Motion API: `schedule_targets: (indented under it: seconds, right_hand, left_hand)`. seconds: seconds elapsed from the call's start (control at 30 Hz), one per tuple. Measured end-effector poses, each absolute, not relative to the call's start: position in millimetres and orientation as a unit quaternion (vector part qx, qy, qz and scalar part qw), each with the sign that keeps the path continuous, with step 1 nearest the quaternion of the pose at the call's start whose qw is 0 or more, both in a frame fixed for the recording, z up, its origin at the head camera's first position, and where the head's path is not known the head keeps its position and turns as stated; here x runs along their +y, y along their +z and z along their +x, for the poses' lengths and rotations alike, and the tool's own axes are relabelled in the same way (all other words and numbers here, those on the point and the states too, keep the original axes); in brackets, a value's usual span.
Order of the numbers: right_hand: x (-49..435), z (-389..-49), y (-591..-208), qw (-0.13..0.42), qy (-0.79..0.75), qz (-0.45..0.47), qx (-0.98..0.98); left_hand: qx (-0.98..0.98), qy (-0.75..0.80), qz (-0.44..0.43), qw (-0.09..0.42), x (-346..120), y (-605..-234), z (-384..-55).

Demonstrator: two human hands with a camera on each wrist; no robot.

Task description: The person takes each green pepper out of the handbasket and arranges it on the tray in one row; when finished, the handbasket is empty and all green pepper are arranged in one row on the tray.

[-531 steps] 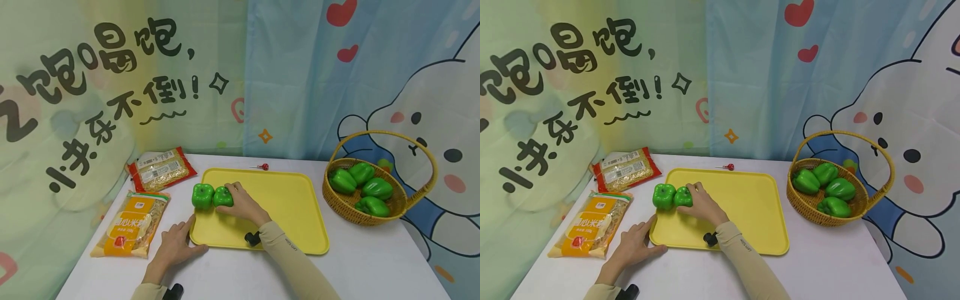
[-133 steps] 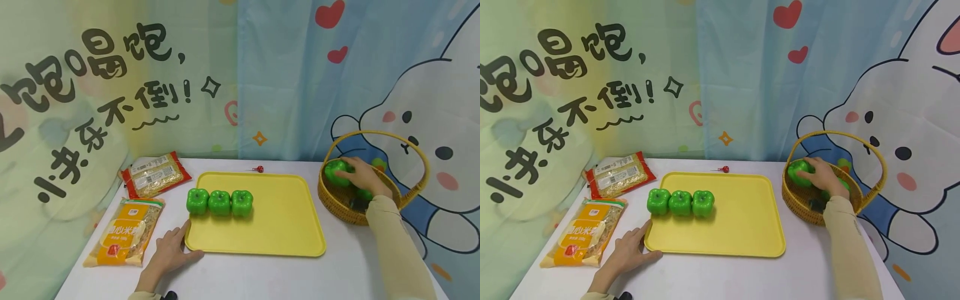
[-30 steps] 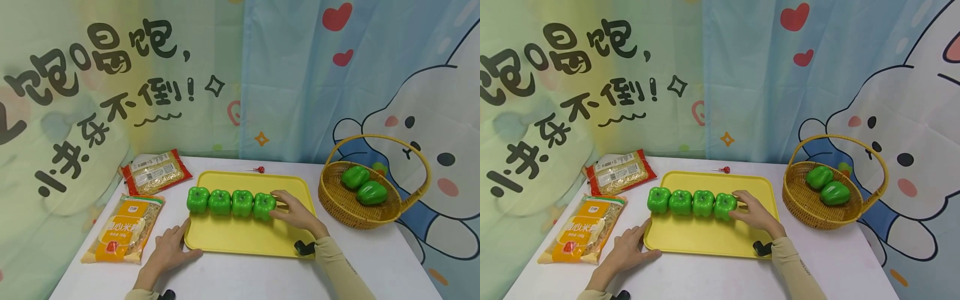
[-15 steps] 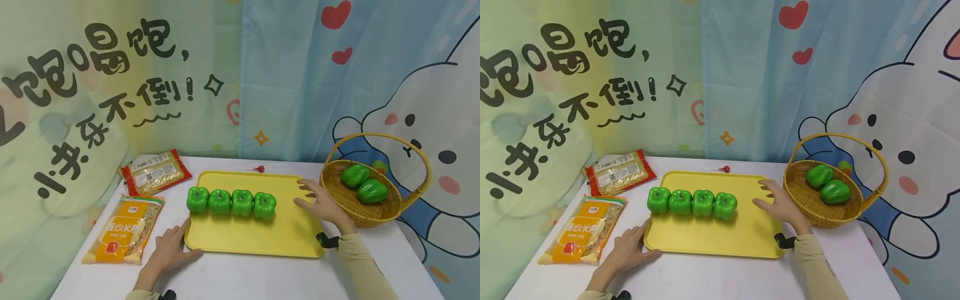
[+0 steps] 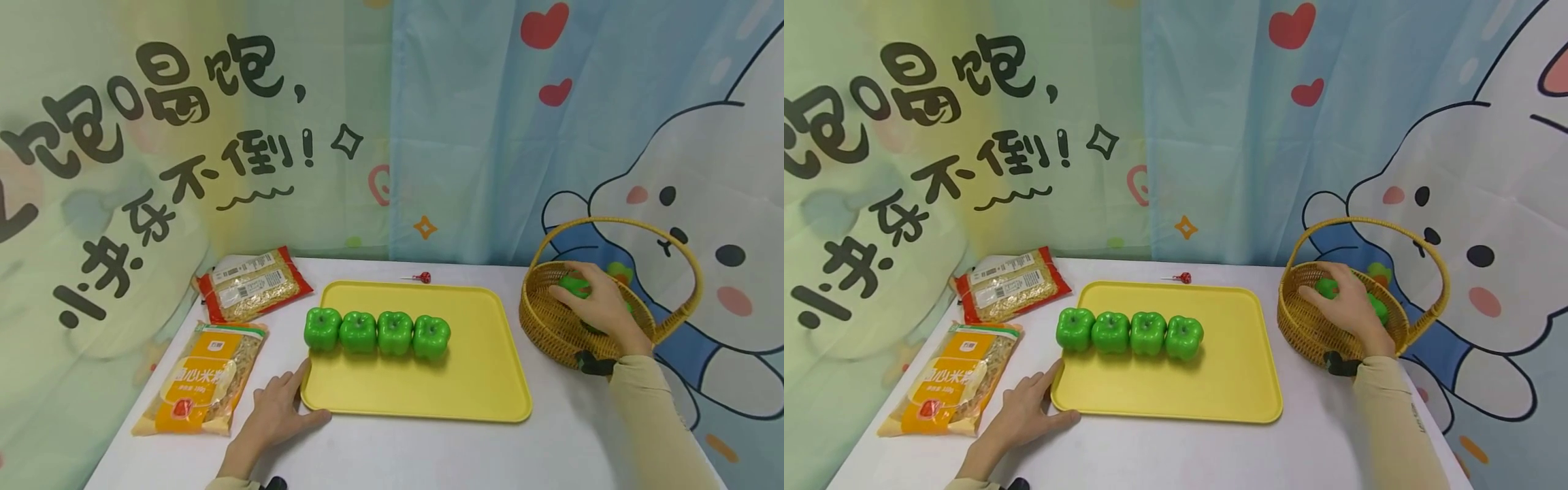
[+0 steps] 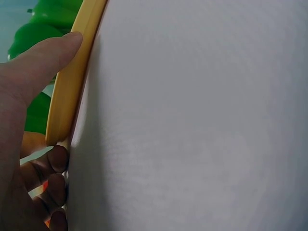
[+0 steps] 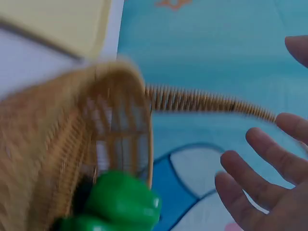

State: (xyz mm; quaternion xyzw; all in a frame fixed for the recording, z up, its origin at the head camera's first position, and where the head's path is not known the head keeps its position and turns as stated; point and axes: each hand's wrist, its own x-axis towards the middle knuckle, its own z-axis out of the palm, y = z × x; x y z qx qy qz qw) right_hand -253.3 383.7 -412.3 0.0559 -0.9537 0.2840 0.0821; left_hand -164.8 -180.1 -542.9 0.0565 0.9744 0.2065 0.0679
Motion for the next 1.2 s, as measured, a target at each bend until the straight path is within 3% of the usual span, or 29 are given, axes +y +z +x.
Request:
schedule_targets:
  seconds: [0.63, 1.2]
  right_hand:
    - [466.5, -273.8, -445.2, 0.027, 0.221, -0.06, -0.973]
    - [484.7, -279.8, -437.8, -0.012, 0.211, -0.058, -0.976]
  left_hand:
    - [0.975, 0.205, 0.054, 0.068, -179.9, -543.8, -162.3]
    - [0.975, 0.202, 0.055, 0.068, -180.0, -542.1, -164.2]
